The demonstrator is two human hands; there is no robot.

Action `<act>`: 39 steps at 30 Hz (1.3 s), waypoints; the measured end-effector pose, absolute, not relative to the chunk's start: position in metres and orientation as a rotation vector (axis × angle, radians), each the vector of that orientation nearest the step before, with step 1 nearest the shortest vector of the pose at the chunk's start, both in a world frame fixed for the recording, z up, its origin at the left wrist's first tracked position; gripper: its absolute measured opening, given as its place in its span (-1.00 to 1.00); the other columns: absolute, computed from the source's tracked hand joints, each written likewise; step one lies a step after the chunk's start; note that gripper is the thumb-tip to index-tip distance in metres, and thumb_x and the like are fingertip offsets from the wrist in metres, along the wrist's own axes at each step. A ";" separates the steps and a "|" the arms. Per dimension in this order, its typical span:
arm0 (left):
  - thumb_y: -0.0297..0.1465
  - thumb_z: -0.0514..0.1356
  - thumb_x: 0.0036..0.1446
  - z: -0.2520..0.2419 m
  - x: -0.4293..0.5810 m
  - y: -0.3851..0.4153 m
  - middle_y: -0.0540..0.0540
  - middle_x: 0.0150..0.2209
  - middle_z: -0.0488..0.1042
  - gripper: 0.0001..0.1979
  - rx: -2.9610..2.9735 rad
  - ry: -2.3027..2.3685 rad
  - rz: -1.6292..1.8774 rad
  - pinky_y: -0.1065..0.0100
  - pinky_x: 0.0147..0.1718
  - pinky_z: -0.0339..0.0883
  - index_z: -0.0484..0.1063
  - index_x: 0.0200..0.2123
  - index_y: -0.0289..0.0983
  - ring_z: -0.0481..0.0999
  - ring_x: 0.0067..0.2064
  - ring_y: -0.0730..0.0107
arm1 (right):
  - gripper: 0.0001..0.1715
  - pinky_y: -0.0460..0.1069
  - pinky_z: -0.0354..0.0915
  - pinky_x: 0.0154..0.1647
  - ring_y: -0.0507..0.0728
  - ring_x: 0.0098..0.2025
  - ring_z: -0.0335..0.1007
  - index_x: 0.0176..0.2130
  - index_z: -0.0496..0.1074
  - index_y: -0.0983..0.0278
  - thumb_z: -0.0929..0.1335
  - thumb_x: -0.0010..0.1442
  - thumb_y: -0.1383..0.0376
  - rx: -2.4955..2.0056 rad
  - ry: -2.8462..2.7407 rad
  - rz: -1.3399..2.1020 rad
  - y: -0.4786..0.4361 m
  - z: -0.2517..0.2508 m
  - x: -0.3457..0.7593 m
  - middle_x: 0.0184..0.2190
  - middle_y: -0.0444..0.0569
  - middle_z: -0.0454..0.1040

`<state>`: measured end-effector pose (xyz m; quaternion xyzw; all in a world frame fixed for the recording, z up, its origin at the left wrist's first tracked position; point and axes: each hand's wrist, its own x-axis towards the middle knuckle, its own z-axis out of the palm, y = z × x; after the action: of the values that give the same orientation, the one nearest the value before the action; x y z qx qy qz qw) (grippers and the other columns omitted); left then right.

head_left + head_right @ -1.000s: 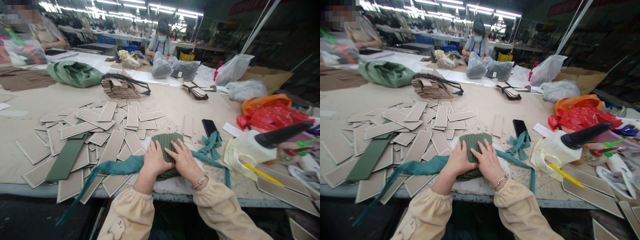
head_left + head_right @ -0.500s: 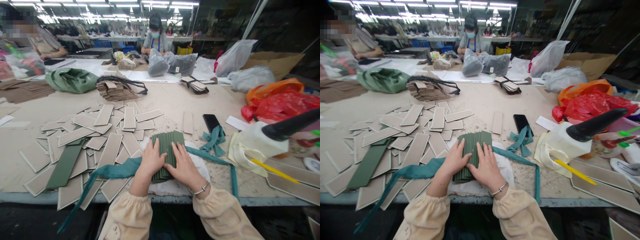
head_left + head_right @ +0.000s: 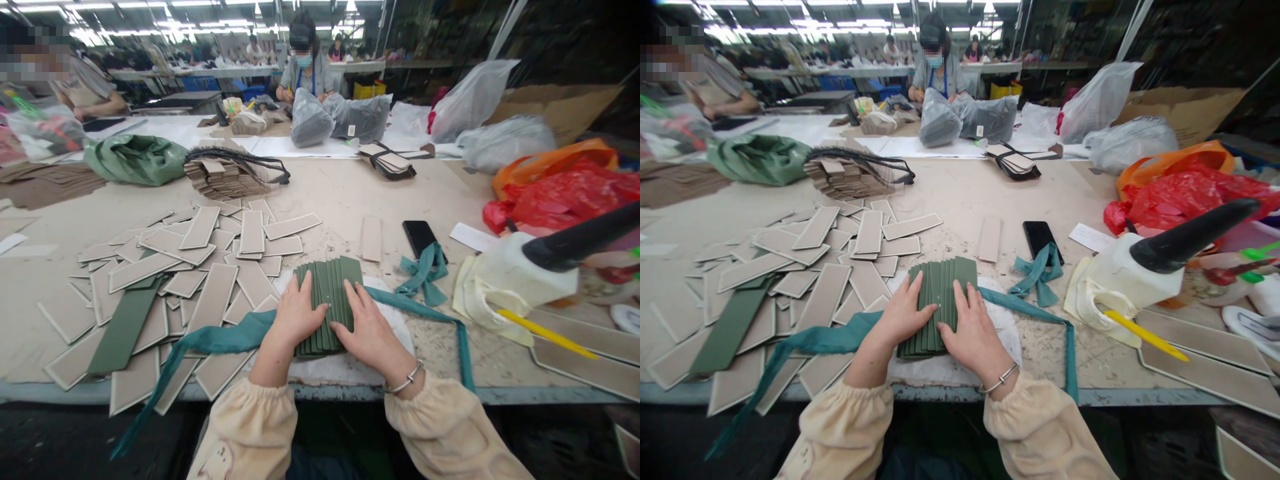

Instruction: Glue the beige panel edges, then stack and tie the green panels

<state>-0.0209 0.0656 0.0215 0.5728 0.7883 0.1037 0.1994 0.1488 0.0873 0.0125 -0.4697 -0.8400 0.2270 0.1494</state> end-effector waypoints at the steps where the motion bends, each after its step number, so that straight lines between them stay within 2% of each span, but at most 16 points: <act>1: -0.18 0.15 0.10 0.021 -0.021 0.066 -0.46 0.33 -0.06 -0.15 1.607 2.205 0.295 0.09 0.24 0.01 -0.13 0.35 -0.36 0.00 0.34 -0.08 | -0.06 0.25 0.02 0.30 0.34 0.36 -0.13 0.37 -0.14 0.34 0.32 0.14 0.21 -1.339 -2.411 0.646 0.086 0.013 0.148 0.32 0.28 -0.03; 8: -0.19 0.16 0.11 0.015 -0.023 0.065 -0.43 0.33 -0.05 -0.17 1.635 2.188 0.342 0.06 0.24 0.00 -0.10 0.34 -0.36 -0.01 0.35 -0.08 | -0.03 0.23 0.28 0.13 0.37 0.27 0.11 0.37 -0.14 0.30 0.28 0.05 0.39 -1.300 -2.341 0.575 0.079 0.025 0.142 0.32 0.29 -0.02; 13: -0.22 0.17 0.12 0.020 -0.020 0.062 -0.43 0.36 -0.15 -0.20 1.678 2.220 0.333 -0.14 0.21 -0.01 -0.09 0.35 -0.27 -0.14 0.37 -0.18 | -0.06 0.16 0.27 0.17 0.25 0.27 0.13 0.36 -0.12 0.32 0.21 0.03 0.47 -1.232 -2.325 0.535 0.087 0.033 0.156 0.31 0.17 0.09; 16: -0.29 0.14 0.17 0.022 -0.017 0.059 -0.26 0.39 -0.23 -0.36 1.832 2.241 0.334 -0.28 0.19 -0.09 0.07 0.30 -0.07 -0.27 0.38 -0.22 | -0.08 0.14 0.23 0.21 0.21 0.26 0.15 0.36 -0.12 0.38 0.19 0.04 0.49 -1.202 -2.325 0.525 0.095 0.030 0.166 0.31 0.16 0.10; 20: -0.26 0.05 0.25 0.019 -0.016 0.056 -0.12 0.39 -0.14 -0.57 2.010 2.140 0.313 -0.37 0.17 -0.15 0.27 0.18 0.09 -0.23 0.37 -0.20 | -0.14 0.17 0.37 0.04 0.28 0.08 0.38 0.33 -0.11 0.54 0.18 0.08 0.46 -1.325 -2.326 0.516 0.100 0.025 0.174 0.21 0.36 0.22; 23: -0.19 0.10 0.23 0.021 -0.017 0.053 -0.09 0.39 -0.14 -0.64 2.045 2.055 0.336 -0.38 0.16 -0.16 0.38 0.10 0.11 -0.22 0.37 -0.23 | -0.16 0.15 0.42 -0.06 0.28 0.00 0.45 0.33 -0.12 0.58 0.17 0.10 0.45 -1.345 -2.320 0.493 0.100 0.022 0.174 0.15 0.40 0.31; 28: -0.22 0.18 0.17 0.031 -0.019 0.046 -0.03 0.38 -0.08 -0.76 2.085 1.795 0.316 -0.31 0.20 -0.14 0.54 -0.09 0.07 -0.21 0.38 -0.18 | -0.17 0.13 0.41 -0.03 0.26 0.05 0.41 0.33 -0.14 0.55 0.16 0.12 0.45 -1.314 -2.334 0.444 0.100 0.020 0.174 0.17 0.39 0.27; 33: -0.14 0.15 0.18 0.032 -0.019 0.044 -0.08 0.38 -0.05 -0.69 2.106 1.932 0.291 -0.29 0.20 -0.11 0.49 -0.02 0.05 -0.15 0.37 -0.14 | -0.18 0.17 0.39 0.02 0.27 0.15 0.31 0.34 -0.18 0.52 0.14 0.14 0.47 -1.285 -2.366 0.392 0.098 0.018 0.172 0.23 0.37 0.19; 37: -0.08 0.10 0.19 0.024 -0.015 0.050 -0.20 0.38 -0.08 -0.44 2.018 2.177 0.199 -0.29 0.16 -0.02 0.22 0.24 -0.03 -0.10 0.36 -0.21 | -0.18 0.16 0.33 0.11 0.25 0.23 0.21 0.34 -0.20 0.50 0.13 0.14 0.48 -1.243 -2.378 0.395 0.095 0.017 0.168 0.27 0.34 0.13; 39: -0.04 0.08 0.18 0.020 -0.013 0.054 -0.27 0.38 -0.10 -0.35 1.974 2.260 0.188 -0.26 0.17 -0.01 0.13 0.28 -0.13 -0.10 0.35 -0.22 | -0.18 0.16 0.32 0.12 0.24 0.23 0.21 0.35 -0.19 0.49 0.13 0.15 0.48 -1.247 -2.379 0.399 0.094 0.017 0.167 0.28 0.32 0.12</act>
<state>-0.0129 0.0539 0.0203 0.6550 0.7500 0.0625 0.0677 0.1666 0.0937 0.0174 -0.4490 -0.8562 0.1437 0.2115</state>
